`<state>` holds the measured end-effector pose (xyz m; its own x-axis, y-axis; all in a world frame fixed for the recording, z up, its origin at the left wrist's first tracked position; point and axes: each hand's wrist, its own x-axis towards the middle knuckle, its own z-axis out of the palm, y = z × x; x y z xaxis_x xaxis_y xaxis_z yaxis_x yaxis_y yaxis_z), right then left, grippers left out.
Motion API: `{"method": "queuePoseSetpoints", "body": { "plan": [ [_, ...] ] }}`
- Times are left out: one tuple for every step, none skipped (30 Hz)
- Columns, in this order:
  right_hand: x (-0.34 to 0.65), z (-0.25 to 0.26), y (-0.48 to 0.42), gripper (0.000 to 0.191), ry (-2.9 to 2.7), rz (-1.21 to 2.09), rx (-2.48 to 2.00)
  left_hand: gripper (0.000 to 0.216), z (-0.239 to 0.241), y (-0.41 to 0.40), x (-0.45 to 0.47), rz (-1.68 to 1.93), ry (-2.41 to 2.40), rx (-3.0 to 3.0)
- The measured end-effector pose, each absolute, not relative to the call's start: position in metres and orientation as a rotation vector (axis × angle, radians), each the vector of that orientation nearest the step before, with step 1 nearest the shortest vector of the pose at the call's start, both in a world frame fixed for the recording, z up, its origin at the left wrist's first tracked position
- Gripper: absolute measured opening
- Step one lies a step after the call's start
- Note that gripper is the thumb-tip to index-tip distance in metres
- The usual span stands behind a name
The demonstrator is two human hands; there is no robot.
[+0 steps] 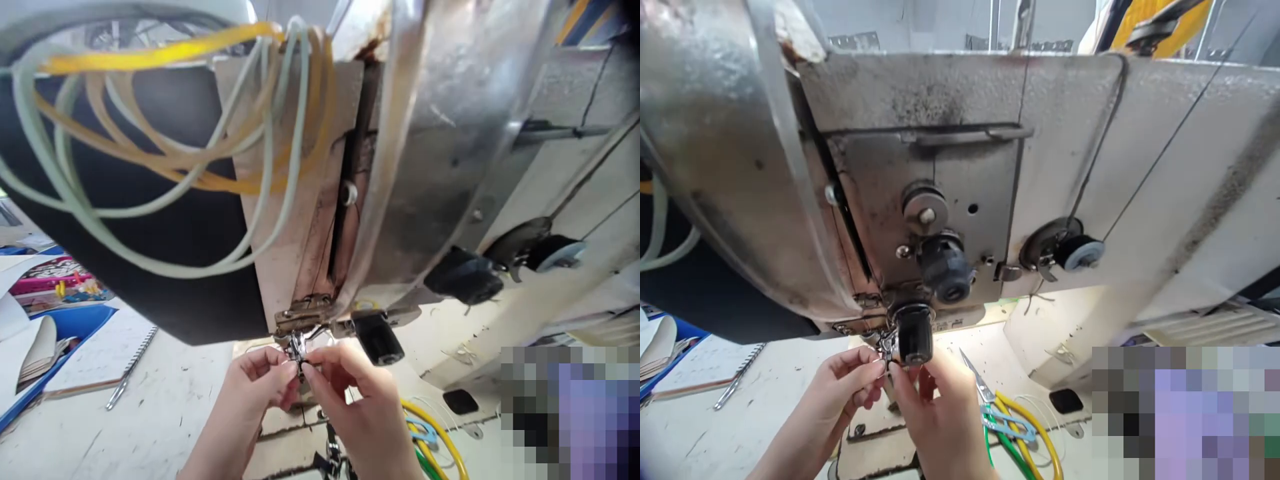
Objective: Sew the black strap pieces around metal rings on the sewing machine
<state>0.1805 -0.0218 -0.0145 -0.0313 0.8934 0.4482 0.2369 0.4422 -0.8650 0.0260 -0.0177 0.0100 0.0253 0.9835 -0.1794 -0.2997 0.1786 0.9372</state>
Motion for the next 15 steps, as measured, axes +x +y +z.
{"method": "queuePoseSetpoints", "body": {
  "plan": [
    [0.184,-0.015,-0.018,0.014,-1.619,0.522,-1.009,0.027,0.01,-0.012,0.028,1.229,1.054,0.783],
    [0.187,-0.016,-0.015,0.016,-1.679,0.364,-0.987,0.027,0.009,-0.007,0.03,1.241,1.054,0.721],
    [0.191,-0.017,-0.013,0.021,-1.736,0.252,-0.964,0.026,0.008,-0.004,0.031,1.252,1.061,0.671],
    [0.195,-0.017,-0.012,0.025,-1.792,0.181,-0.943,0.025,0.007,-0.003,0.033,1.265,1.075,0.627],
    [0.198,-0.018,-0.011,0.028,-1.837,0.123,-0.926,0.024,0.006,-0.002,0.034,1.281,1.094,0.587],
    [0.201,-0.018,-0.011,0.028,-1.874,0.071,-0.917,0.023,0.006,-0.002,0.035,1.297,1.113,0.55],
    [0.203,-0.018,-0.01,0.028,-1.899,0.027,-0.909,0.023,0.005,-0.002,0.036,1.313,1.129,0.517],
    [0.205,-0.018,-0.009,0.028,-1.916,-0.008,-0.896,0.022,0.005,-0.003,0.036,1.328,1.14,0.49],
    [0.205,-0.018,-0.009,0.027,-1.925,-0.039,-0.882,0.022,0.005,-0.002,0.037,1.338,1.145,0.472],
    [0.206,-0.017,-0.008,0.027,-1.929,-0.066,-0.868,0.023,0.005,-0.002,0.037,1.346,1.144,0.458],
    [0.206,-0.017,-0.007,0.027,-1.933,-0.091,-0.857,0.023,0.005,-0.001,0.037,1.35,1.141,0.446],
    [0.206,-0.017,-0.006,0.027,-1.938,-0.111,-0.849,0.024,0.004,0.0,0.037,1.351,1.138,0.434],
    [0.206,-0.017,-0.005,0.027,-1.946,-0.126,-0.842,0.025,0.003,0.002,0.037,1.345,1.138,0.425],
    [0.206,-0.017,-0.004,0.027,-1.956,-0.136,-0.834,0.027,0.002,0.004,0.037,1.336,1.141,0.418],
    [0.206,-0.017,-0.004,0.028,-1.965,-0.144,-0.827,0.029,0.001,0.005,0.036,1.327,1.145,0.411]
  ]
}}
